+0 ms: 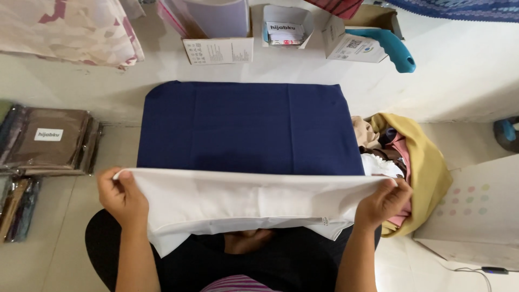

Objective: The person uses a lint roller on a white cloth laid over a blue surface, then folds the cloth into a compact rectangle. The person smooths the fabric with their hands and continues rolling and folding until the cloth is neatly stacked.

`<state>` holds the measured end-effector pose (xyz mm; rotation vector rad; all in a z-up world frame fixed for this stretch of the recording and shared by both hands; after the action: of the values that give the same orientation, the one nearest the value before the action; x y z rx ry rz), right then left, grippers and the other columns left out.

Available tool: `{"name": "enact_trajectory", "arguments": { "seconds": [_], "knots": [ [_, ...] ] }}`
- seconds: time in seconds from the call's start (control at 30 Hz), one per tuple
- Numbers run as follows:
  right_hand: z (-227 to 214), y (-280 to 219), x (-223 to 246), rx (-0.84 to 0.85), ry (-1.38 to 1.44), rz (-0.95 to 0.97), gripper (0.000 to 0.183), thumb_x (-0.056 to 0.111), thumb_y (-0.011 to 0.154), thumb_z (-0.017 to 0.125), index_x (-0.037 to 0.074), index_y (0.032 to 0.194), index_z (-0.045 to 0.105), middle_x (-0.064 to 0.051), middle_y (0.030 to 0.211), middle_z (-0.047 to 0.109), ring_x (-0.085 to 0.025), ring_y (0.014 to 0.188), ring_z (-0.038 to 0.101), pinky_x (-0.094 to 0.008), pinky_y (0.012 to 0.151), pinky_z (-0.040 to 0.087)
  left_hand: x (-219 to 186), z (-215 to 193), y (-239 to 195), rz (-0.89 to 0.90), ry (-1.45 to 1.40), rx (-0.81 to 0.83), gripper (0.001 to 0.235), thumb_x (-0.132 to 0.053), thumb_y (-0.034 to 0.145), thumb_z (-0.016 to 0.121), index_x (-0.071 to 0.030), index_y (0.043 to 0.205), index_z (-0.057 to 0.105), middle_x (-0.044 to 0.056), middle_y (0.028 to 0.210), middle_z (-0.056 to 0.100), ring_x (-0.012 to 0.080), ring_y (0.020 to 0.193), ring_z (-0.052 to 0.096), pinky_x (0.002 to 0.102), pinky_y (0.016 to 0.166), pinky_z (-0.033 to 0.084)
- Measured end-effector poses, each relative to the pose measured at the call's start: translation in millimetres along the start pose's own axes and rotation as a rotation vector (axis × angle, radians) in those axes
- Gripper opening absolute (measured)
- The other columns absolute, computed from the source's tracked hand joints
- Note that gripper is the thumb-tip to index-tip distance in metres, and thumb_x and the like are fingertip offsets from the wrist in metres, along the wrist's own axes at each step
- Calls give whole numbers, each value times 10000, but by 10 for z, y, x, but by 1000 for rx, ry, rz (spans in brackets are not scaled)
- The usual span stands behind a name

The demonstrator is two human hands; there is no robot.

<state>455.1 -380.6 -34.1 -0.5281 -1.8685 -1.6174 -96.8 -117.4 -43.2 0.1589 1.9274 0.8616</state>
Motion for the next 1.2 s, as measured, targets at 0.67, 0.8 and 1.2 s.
{"name": "enact_trajectory", "arguments": {
  "seconds": [0.67, 0.8, 1.2],
  "knots": [
    [1245, 1426, 446, 106, -272, 40, 65, 138, 1091, 443, 111, 1036, 466, -62, 831, 541, -225, 761, 514, -421, 646, 402, -599, 772, 1415, 352, -83, -51, 315, -278, 1167, 677, 8, 1035, 678, 104, 891, 650, 213, 743, 558, 357, 621, 421],
    [1955, 1110, -470, 308, -565, 79, 110, 248, 1117, 528, 158, 1136, 468, -248, 717, 672, -534, 745, 690, -604, 654, 506, -74, 1440, 1392, 388, -20, 39, 312, -259, 1169, 674, 22, 1036, 656, 219, 840, 664, 469, 753, 671, 479, 669, 513],
    [2515, 856, -1002, 558, -856, 38, 206, 370, 1145, 474, 183, 1066, 438, -126, 868, 643, -451, 782, 704, -584, 677, 564, 694, 2005, 1243, 249, 503, 232, 216, -391, 1087, 778, -204, 996, 721, 5, 787, 662, 261, 701, 708, 384, 658, 563]
  ]
}}
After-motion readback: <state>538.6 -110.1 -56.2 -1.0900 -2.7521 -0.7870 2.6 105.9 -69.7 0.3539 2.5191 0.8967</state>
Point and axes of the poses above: each hand's wrist, its own y-axis towards the middle knuckle, its own z-axis out of the palm, x = y × z, the point moved 3 cm from there along y, towards the middle knuckle
